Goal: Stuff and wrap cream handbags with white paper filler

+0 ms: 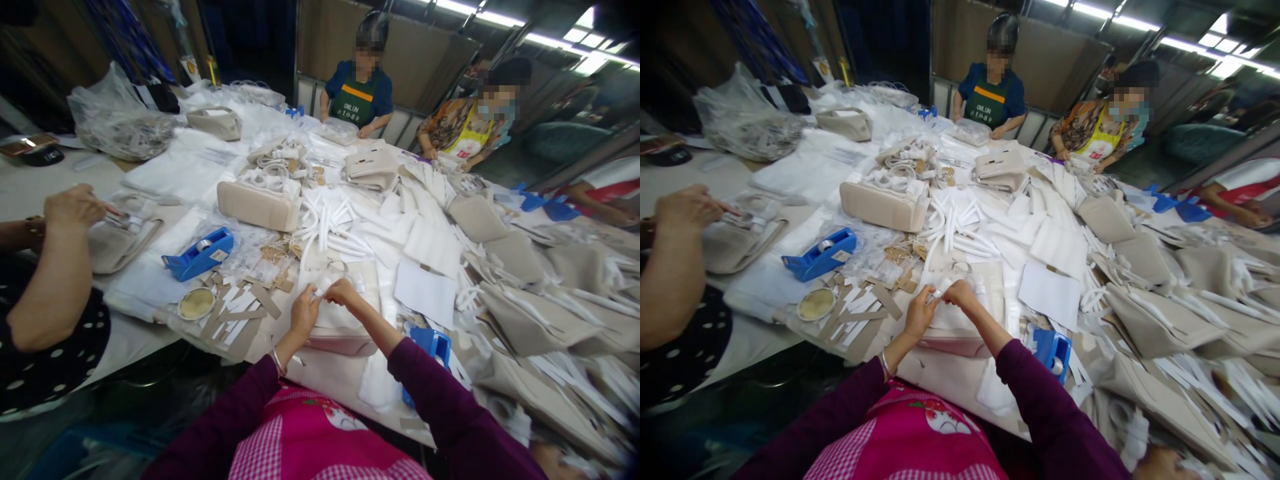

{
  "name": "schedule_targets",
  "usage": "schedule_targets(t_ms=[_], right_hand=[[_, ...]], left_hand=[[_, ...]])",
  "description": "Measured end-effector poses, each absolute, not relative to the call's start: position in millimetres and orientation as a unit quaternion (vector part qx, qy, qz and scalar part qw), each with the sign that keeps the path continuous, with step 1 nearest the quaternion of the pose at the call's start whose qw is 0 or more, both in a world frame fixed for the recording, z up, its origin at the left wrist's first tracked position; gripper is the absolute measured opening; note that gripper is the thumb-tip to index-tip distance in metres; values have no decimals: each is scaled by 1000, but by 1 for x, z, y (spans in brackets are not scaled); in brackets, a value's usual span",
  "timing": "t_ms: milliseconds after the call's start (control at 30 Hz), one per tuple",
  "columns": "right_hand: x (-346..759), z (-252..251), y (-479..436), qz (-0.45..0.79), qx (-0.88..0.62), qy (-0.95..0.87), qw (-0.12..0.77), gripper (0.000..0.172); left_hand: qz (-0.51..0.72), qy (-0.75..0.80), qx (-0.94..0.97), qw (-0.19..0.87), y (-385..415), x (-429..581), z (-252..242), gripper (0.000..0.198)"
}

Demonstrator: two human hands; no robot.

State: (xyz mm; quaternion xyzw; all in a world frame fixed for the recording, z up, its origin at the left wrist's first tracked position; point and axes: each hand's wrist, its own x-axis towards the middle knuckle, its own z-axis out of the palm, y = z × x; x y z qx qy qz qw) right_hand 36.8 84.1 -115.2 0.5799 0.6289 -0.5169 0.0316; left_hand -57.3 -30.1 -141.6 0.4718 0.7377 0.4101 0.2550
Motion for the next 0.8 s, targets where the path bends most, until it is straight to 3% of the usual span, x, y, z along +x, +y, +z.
schedule_targets(t_ms=[233,467,700,800], right_hand=[[48,-114,81,-523,562,641,2,8],[49,-112,82,-519,568,638,39,15],[48,-101,87,-442,556,702,37,7],[46,-96,91,-475,560,678,38,9]], left_hand=[[404,743,459,273,-29,-54,-138,18],[432,733,429,304,-28,-55,-141,25],[465,733,385,315,-28,-51,-142,24],[462,740,380,308,-28,-53,-141,22]])
